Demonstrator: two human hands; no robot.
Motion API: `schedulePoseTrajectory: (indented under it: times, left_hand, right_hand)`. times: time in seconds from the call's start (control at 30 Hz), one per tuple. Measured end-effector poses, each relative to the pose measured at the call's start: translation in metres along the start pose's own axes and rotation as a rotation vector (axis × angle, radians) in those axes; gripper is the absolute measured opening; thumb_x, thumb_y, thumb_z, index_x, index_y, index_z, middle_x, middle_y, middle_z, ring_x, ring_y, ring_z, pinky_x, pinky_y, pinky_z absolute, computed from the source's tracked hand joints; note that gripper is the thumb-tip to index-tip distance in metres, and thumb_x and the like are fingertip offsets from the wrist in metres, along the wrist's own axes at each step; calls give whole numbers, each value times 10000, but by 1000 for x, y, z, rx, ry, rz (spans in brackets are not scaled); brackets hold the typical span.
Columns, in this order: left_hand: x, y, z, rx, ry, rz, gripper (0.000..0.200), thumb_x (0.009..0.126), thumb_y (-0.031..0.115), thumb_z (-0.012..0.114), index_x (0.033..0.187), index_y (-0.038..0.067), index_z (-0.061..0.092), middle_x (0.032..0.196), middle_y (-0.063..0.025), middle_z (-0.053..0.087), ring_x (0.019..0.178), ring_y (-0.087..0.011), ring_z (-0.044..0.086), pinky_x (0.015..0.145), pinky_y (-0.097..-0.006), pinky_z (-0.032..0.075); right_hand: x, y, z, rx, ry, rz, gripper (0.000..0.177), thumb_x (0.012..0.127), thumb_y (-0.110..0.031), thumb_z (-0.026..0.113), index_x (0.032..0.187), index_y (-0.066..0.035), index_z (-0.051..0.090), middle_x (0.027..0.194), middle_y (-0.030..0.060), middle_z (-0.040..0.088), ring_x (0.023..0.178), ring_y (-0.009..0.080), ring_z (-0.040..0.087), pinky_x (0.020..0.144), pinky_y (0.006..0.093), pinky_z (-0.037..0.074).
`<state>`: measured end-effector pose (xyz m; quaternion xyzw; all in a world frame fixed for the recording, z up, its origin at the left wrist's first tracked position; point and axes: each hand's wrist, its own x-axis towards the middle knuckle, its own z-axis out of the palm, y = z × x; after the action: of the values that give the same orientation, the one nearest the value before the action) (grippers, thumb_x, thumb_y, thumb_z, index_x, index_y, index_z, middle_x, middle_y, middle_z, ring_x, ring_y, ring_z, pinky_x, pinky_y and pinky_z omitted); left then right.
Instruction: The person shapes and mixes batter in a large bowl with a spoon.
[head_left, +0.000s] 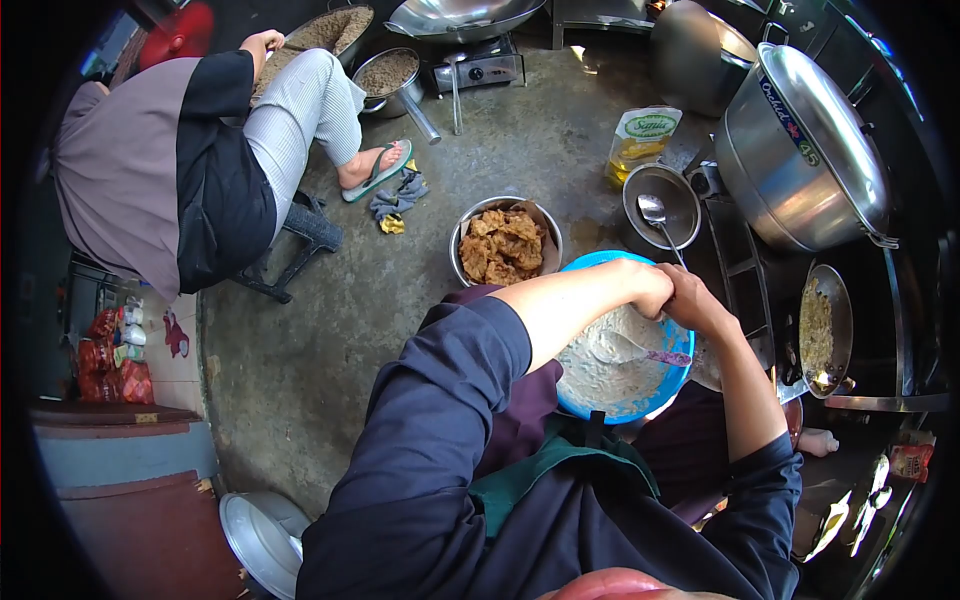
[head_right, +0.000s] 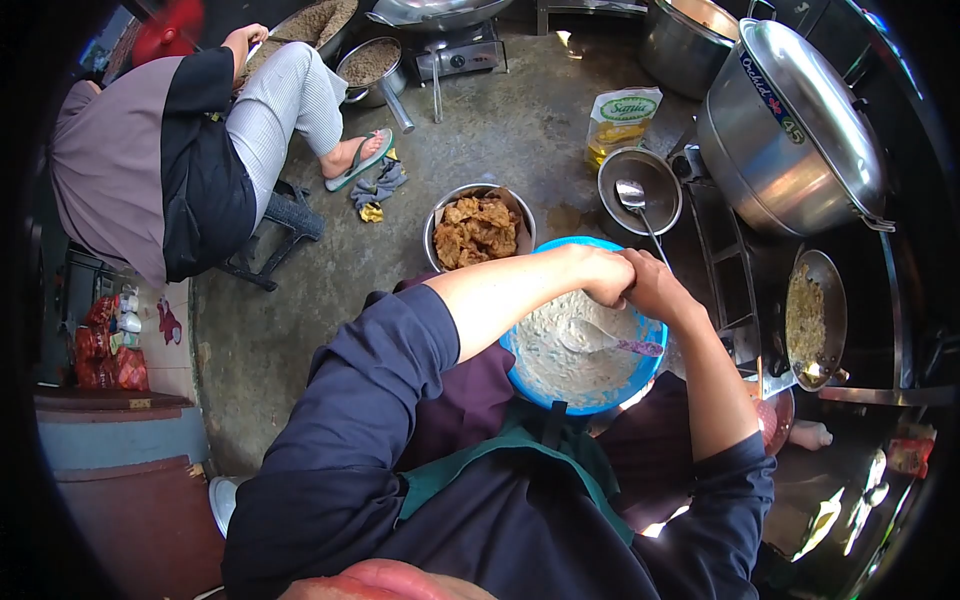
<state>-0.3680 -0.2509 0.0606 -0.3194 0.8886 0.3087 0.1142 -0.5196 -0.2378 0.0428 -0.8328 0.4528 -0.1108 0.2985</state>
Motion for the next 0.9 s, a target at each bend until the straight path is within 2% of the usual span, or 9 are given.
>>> schedulePoseTrajectory:
  times: [0.9]
  left_hand:
    - [1, 0, 1, 16, -4, 16, 292, 770, 275, 647, 973, 67, 680, 986, -112, 660, 978, -260, 605, 843, -365, 471]
  right_hand:
    - [-1, 0, 1, -3, 12, -21, 376, 657, -82, 661, 1013, -43, 547, 935, 175, 595, 940, 357, 556, 805, 412, 447]
